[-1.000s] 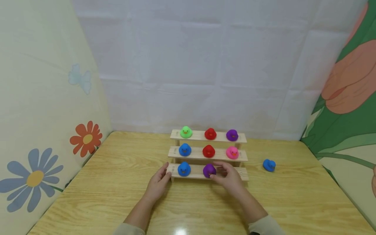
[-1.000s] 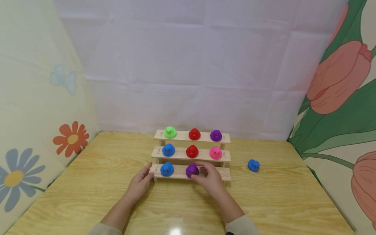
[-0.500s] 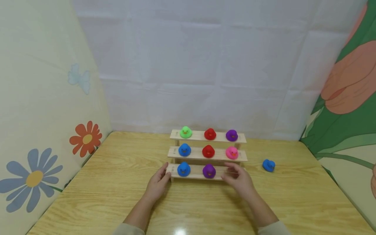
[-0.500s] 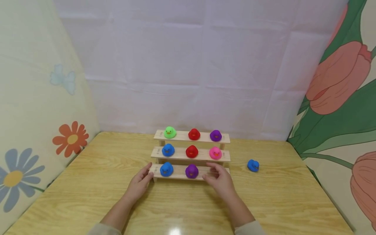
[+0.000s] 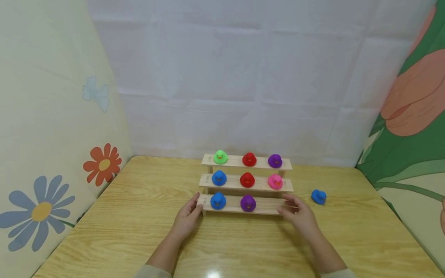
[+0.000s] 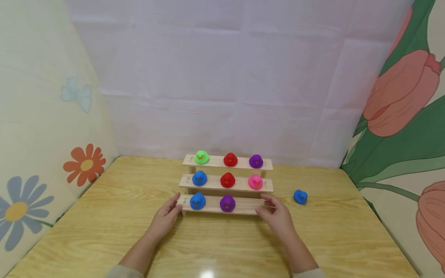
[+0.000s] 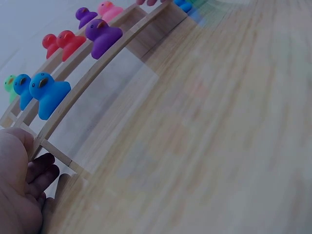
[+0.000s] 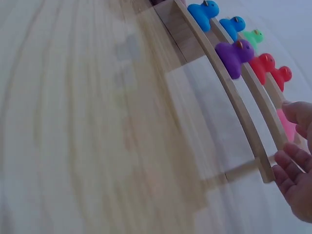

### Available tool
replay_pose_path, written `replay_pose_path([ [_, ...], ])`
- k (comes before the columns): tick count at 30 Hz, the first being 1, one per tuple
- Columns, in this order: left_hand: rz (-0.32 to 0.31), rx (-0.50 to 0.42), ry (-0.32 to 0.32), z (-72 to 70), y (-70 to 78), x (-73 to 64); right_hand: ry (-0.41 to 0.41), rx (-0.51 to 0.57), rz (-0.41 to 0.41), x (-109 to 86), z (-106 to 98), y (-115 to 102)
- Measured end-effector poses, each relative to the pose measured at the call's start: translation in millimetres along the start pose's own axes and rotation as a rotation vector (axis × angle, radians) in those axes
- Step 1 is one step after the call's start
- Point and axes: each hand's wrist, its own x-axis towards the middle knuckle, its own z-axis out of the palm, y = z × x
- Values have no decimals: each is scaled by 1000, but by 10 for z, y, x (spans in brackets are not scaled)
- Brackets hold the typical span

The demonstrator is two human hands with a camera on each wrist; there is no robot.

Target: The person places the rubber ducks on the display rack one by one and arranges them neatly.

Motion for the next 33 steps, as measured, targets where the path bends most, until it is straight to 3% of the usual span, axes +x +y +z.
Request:
replay_pose_path([
  [7, -4, -5, 0, -4, -1, 9, 41, -75, -35, 52, -213, 123],
  [23, -3, -7, -2, 1, -7, 11, 66, -148, 59, 140, -688, 325],
  [33, -2, -2, 4, 5, -5, 11, 130, -160, 83, 236, -835, 413],
])
